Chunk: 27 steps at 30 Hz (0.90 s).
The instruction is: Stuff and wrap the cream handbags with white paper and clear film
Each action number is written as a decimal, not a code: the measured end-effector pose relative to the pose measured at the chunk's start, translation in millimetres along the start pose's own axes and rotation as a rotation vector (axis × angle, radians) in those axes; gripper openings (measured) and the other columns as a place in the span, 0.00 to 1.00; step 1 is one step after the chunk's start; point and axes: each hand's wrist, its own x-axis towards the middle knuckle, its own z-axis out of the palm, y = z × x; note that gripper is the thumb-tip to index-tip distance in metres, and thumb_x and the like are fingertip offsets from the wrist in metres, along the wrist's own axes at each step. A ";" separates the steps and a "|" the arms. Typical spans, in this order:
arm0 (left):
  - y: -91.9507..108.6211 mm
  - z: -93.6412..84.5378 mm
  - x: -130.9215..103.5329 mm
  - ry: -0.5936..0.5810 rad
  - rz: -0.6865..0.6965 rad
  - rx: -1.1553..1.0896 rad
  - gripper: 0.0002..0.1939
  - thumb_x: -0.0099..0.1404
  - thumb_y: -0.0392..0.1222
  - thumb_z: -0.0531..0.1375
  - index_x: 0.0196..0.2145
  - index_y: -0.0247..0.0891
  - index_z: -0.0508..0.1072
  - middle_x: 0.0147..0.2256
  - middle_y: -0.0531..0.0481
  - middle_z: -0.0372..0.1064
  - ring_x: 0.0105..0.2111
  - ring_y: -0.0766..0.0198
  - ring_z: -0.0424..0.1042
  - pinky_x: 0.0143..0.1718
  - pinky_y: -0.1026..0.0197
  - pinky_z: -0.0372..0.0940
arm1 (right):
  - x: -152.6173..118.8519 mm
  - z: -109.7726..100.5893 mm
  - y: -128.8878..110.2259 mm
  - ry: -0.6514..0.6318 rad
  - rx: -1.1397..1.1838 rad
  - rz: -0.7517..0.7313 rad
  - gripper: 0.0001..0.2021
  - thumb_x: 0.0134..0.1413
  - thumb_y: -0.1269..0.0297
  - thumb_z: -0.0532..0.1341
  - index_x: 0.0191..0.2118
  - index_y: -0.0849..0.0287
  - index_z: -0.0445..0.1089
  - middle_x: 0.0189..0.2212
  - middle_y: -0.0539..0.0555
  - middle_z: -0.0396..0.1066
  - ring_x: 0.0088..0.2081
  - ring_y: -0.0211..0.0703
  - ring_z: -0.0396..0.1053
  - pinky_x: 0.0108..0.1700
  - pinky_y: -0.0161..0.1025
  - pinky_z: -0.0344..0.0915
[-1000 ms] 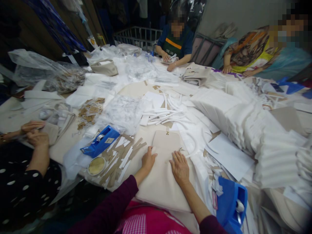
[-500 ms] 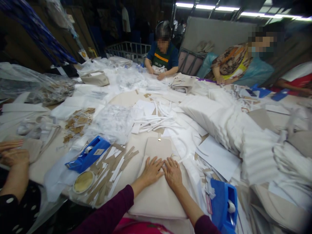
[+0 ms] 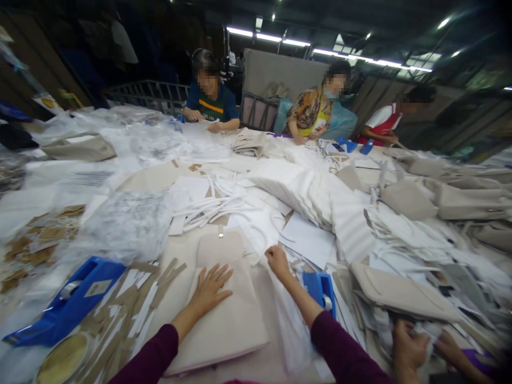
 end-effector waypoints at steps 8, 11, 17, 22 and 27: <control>1.6 -0.8 1.8 -0.033 -0.019 0.024 0.30 0.62 0.61 0.50 0.61 0.60 0.50 0.63 0.53 0.51 0.62 0.52 0.48 0.60 0.43 0.39 | 49.8 -56.5 95.3 0.073 -0.236 0.090 0.16 0.48 0.78 0.52 0.44 0.63 0.66 0.43 0.61 0.66 0.44 0.46 0.63 0.41 0.38 0.57; 3.2 -4.4 1.7 -0.044 -0.016 0.035 0.31 0.62 0.62 0.50 0.61 0.59 0.49 0.63 0.52 0.51 0.62 0.51 0.49 0.60 0.44 0.41 | 60.2 -44.0 90.7 0.043 -0.276 0.010 0.14 0.46 0.79 0.54 0.41 0.64 0.67 0.42 0.62 0.67 0.45 0.48 0.61 0.43 0.40 0.56; 7.4 -8.7 3.0 -0.076 -0.022 0.061 0.33 0.61 0.64 0.50 0.62 0.59 0.47 0.63 0.53 0.50 0.62 0.50 0.49 0.59 0.43 0.42 | 103.8 -32.3 62.6 0.036 -0.313 -0.060 0.14 0.49 0.80 0.53 0.41 0.64 0.67 0.41 0.62 0.68 0.46 0.48 0.62 0.44 0.41 0.56; 9.2 -13.1 2.4 -0.074 -0.020 0.047 0.34 0.61 0.63 0.51 0.62 0.58 0.46 0.63 0.52 0.50 0.62 0.50 0.49 0.60 0.42 0.41 | 138.9 -25.4 14.6 0.047 -0.290 -0.050 0.15 0.54 0.68 0.56 0.48 0.63 0.64 0.47 0.63 0.64 0.50 0.52 0.61 0.45 0.42 0.58; 6.2 -14.4 1.2 -0.046 0.000 0.010 0.34 0.61 0.62 0.52 0.62 0.58 0.45 0.63 0.51 0.51 0.62 0.49 0.49 0.60 0.43 0.41 | 125.1 8.1 -20.3 -0.137 -0.237 0.025 0.15 0.54 0.70 0.56 0.48 0.63 0.62 0.42 0.64 0.67 0.43 0.51 0.68 0.39 0.42 0.62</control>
